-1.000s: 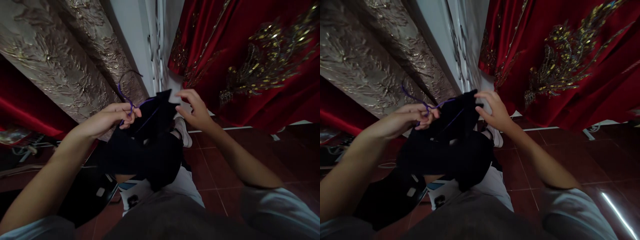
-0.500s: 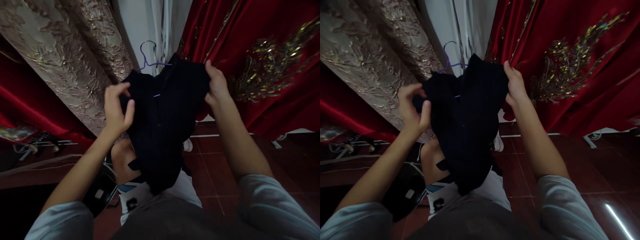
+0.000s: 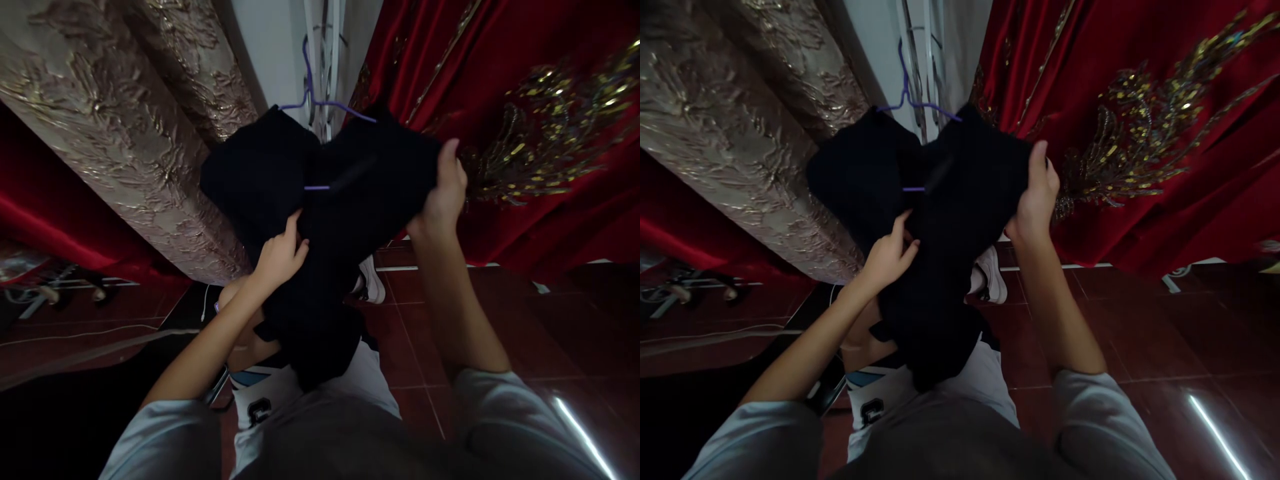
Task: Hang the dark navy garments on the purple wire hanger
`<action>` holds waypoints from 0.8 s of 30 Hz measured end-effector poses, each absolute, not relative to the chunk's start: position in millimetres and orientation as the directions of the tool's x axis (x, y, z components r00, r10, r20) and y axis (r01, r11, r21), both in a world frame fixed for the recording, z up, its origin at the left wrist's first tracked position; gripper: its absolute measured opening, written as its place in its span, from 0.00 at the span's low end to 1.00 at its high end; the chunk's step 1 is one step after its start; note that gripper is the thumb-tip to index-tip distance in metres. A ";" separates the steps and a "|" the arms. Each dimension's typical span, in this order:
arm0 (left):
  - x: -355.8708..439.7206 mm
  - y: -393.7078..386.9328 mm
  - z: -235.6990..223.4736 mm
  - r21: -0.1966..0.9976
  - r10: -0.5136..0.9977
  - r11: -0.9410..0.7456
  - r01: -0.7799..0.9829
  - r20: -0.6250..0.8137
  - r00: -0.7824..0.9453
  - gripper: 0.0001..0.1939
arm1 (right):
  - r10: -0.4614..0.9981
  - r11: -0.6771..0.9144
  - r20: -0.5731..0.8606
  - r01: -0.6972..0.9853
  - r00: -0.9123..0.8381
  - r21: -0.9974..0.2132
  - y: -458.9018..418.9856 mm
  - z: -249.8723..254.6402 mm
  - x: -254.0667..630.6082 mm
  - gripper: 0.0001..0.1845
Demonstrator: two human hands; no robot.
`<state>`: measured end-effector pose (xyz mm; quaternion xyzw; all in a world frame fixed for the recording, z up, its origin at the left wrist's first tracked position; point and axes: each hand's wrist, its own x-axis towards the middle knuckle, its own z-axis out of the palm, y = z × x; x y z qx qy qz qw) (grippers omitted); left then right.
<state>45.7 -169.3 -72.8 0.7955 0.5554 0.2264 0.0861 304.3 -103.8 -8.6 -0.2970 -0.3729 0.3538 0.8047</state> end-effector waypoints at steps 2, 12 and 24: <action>49.2 -178.0 -81.7 0.419 0.934 -0.351 0.837 0.225 0.279 0.29 | 0.780 0.561 0.365 -0.309 0.508 -0.768 -118.0 -25.7 312.8 0.17; 83.0 -228.3 -112.2 0.742 0.874 -0.442 0.504 0.482 0.056 0.05 | 0.409 0.660 0.377 0.015 0.831 -0.751 -190.0 -64.1 291.5 0.07; 118.4 -279.0 -90.9 0.922 0.901 -0.357 -0.152 0.297 -0.316 0.17 | 0.955 0.297 0.291 -0.213 0.059 -0.931 -258.9 -102.9 229.9 0.12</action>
